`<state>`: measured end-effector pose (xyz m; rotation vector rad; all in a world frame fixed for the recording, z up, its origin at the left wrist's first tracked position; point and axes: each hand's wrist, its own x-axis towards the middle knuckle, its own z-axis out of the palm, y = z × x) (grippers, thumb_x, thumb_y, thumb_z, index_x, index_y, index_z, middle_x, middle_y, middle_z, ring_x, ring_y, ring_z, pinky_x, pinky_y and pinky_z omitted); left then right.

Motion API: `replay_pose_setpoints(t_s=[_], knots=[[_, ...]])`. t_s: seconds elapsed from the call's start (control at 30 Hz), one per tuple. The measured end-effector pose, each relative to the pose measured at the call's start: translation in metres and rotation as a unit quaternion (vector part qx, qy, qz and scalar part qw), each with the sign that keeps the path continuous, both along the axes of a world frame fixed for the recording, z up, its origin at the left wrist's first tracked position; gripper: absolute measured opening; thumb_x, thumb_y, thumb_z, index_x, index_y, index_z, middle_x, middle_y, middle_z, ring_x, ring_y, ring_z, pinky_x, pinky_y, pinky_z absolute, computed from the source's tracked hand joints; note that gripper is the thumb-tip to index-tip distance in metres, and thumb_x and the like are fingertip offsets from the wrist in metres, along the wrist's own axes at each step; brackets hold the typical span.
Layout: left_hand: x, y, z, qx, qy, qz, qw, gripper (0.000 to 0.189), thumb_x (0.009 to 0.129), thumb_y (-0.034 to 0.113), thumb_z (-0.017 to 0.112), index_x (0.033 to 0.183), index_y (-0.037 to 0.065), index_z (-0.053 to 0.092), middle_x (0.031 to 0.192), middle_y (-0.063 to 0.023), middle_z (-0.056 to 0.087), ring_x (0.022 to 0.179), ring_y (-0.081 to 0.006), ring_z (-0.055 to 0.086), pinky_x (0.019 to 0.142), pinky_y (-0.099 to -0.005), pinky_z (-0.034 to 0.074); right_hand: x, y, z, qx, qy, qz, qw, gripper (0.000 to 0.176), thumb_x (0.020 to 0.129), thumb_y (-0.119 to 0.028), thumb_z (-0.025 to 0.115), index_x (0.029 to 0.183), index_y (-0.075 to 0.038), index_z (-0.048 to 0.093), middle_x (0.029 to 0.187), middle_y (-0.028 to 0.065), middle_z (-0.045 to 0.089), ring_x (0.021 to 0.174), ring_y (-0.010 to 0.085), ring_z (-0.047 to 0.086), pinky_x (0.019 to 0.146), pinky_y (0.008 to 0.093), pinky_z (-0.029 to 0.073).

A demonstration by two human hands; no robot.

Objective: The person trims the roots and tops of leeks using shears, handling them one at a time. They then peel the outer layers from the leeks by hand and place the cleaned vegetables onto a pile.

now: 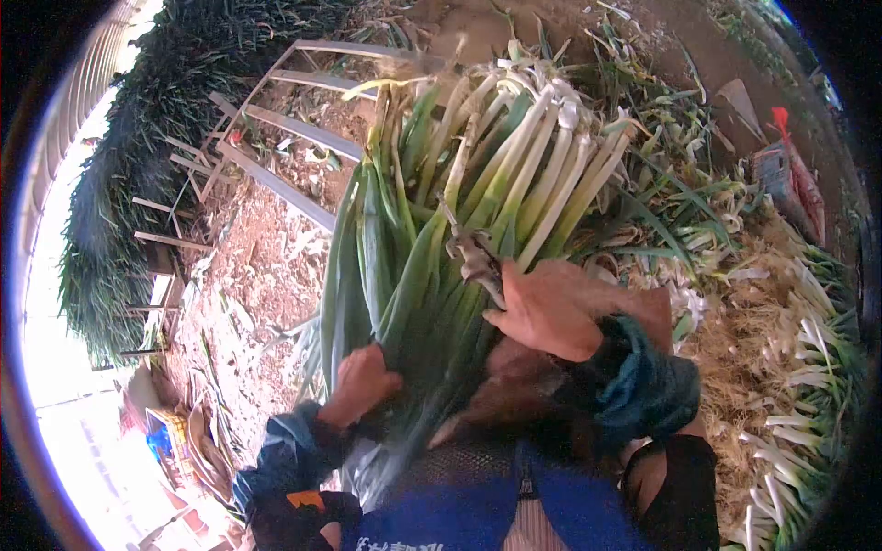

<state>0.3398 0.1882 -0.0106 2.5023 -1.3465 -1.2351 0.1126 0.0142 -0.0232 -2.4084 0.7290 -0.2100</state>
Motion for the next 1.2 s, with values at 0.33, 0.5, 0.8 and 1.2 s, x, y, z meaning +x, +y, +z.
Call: replay_pose_setpoints(t_s=[0.33,0.5,0.8,1.2], knots=[[-0.005,-0.004,-0.017,-0.009,-0.053,-0.036,0.998,0.033,0.059,0.023,0.061,0.073,-0.007,0.056,0.076,-0.0266,0.058,0.080,-0.0393,0.059,0.072,-0.0438,0.045,0.004,0.008,-0.004,0.061,0.030,-0.050,0.996,0.051,0.073,-0.030,0.065,0.096,0.011,0.045,0.067,0.0267,0.054,0.070,0.0401,0.057,0.061,0.0448,0.044],[-0.011,-0.006,-0.009,-0.022,-0.092,-0.061,0.994,0.035,0.059,0.024,0.061,0.074,-0.007,0.056,0.077,-0.0268,0.059,0.081,-0.0390,0.059,0.072,-0.0438,0.045,-0.001,0.017,0.044,0.080,0.115,-0.010,0.990,0.047,0.073,-0.026,0.066,0.094,0.009,0.042,0.069,0.0266,0.056,0.069,0.0409,0.057,0.061,0.0448,0.044],[-0.011,-0.009,-0.010,-0.003,-0.094,-0.061,0.994,0.039,0.057,0.028,0.063,0.075,-0.007,0.058,0.080,-0.0258,0.060,0.083,-0.0381,0.059,0.073,-0.0426,0.045,0.008,0.001,0.026,0.115,0.088,-0.038,0.989,0.032,0.070,-0.022,0.060,0.076,0.009,0.057,0.077,0.0273,0.060,0.075,0.0415,0.061,0.069,0.0464,0.049],[-0.004,-0.012,-0.007,0.019,-0.068,-0.089,0.993,0.041,0.058,0.033,0.065,0.073,-0.004,0.060,0.079,-0.0234,0.060,0.084,-0.0383,0.059,0.073,-0.0422,0.045,0.058,-0.048,-0.008,0.119,0.102,-0.125,0.980,0.024,0.068,-0.015,0.054,0.078,0.006,0.062,0.074,0.0267,0.061,0.073,0.0412,0.062,0.066,0.0462,0.050]])
